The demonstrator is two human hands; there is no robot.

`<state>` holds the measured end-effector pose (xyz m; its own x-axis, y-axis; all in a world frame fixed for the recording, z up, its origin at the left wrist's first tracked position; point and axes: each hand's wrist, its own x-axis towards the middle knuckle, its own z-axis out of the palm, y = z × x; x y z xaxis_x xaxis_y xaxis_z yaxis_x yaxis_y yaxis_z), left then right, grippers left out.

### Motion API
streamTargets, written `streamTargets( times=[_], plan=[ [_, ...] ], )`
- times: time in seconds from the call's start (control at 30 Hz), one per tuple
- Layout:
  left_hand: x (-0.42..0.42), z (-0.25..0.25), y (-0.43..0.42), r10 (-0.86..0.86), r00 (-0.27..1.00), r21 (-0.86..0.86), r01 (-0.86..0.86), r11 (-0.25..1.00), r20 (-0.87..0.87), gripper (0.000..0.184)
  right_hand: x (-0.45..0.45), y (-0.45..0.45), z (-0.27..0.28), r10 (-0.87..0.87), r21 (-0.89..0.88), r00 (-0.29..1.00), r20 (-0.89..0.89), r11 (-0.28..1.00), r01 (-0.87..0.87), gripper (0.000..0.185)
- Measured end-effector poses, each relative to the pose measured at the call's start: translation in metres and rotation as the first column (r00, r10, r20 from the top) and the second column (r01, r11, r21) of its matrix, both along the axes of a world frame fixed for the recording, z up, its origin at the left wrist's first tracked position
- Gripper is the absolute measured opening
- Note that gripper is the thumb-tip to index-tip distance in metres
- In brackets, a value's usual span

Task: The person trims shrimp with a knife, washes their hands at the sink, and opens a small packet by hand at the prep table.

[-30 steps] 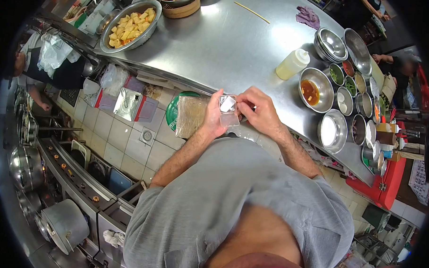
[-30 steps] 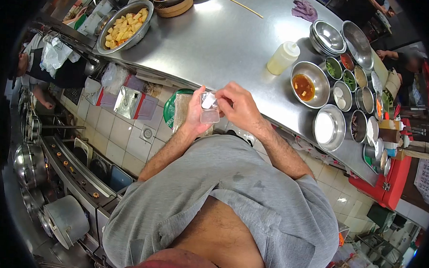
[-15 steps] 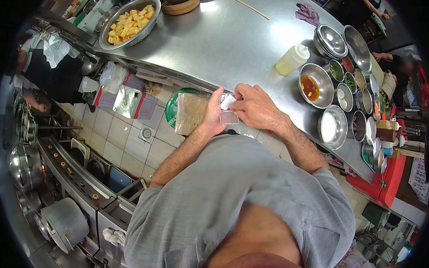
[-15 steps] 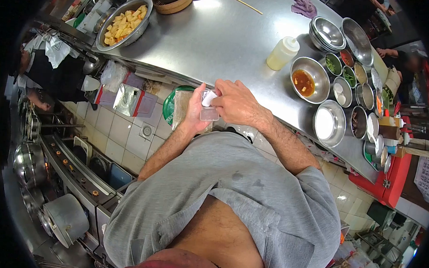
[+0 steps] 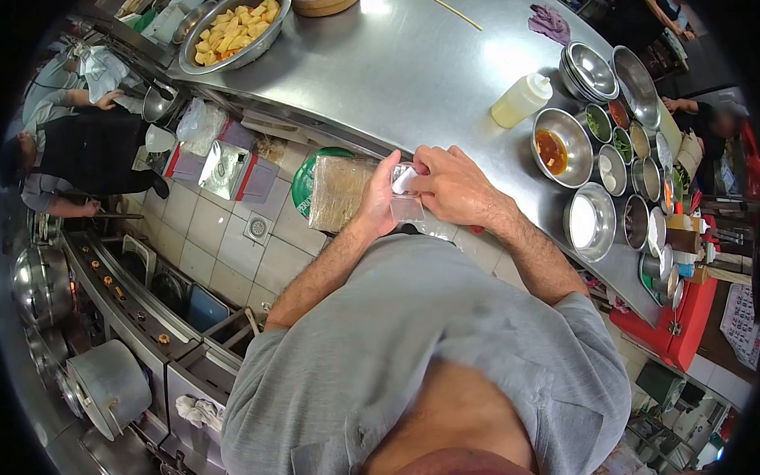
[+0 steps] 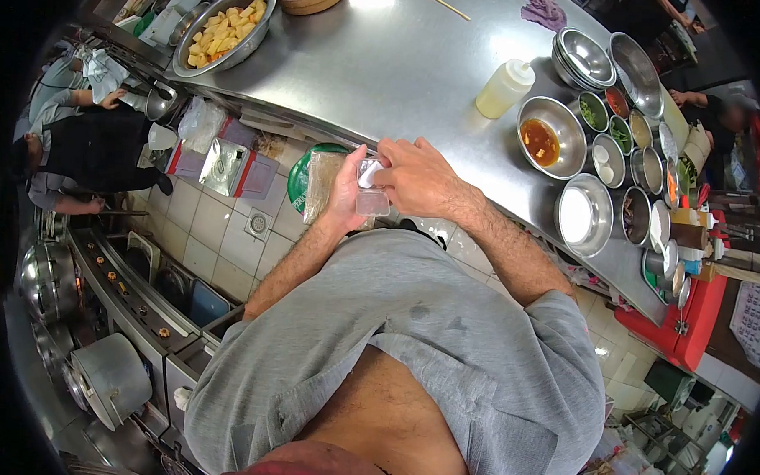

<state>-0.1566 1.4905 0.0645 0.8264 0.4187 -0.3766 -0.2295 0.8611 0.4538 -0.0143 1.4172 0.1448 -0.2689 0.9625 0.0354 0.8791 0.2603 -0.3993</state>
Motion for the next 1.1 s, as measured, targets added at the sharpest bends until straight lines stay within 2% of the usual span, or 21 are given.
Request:
streamTargets(
  times=[0.33, 0.5, 0.63, 0.7, 0.87, 1.1],
  plan=[
    [-0.005, -0.012, -0.001, 0.022, 1.0, 0.024, -0.023, 0.999, 0.016, 0.047, -0.001, -0.005, -0.002, 0.013, 0.001, 0.999, -0.049, 1.0, -0.013, 0.016],
    [-0.003, -0.012, -0.002, 0.01, 1.0, 0.03, -0.01, 1.0, -0.016, 0.045, -0.004, -0.007, -0.001, 0.027, -0.004, 0.996, 0.09, 1.0, -0.026, 0.01],
    [-0.001, 0.003, -0.007, 0.017, 0.997, 0.032, -0.015, 0.999, -0.076, 0.044, -0.005, -0.004, 0.004, 0.044, -0.071, 0.993, 0.113, 0.997, -0.036, 0.01],
    [-0.001, 0.001, -0.007, 0.023, 0.994, 0.022, -0.021, 1.0, -0.111, 0.043, -0.005, -0.004, 0.002, 0.034, -0.063, 0.995, 0.089, 0.998, -0.029, 0.014],
    [-0.004, -0.01, -0.005, -0.022, 0.999, 0.028, 0.023, 0.999, -0.038, 0.043, -0.005, -0.002, -0.004, 0.026, -0.094, 0.999, 0.038, 0.995, -0.022, 0.016],
    [-0.004, -0.013, -0.005, -0.018, 0.997, 0.02, 0.02, 1.0, -0.075, 0.044, -0.003, 0.0, -0.011, 0.02, -0.153, 0.999, -0.04, 0.988, -0.026, 0.017]
  ],
)
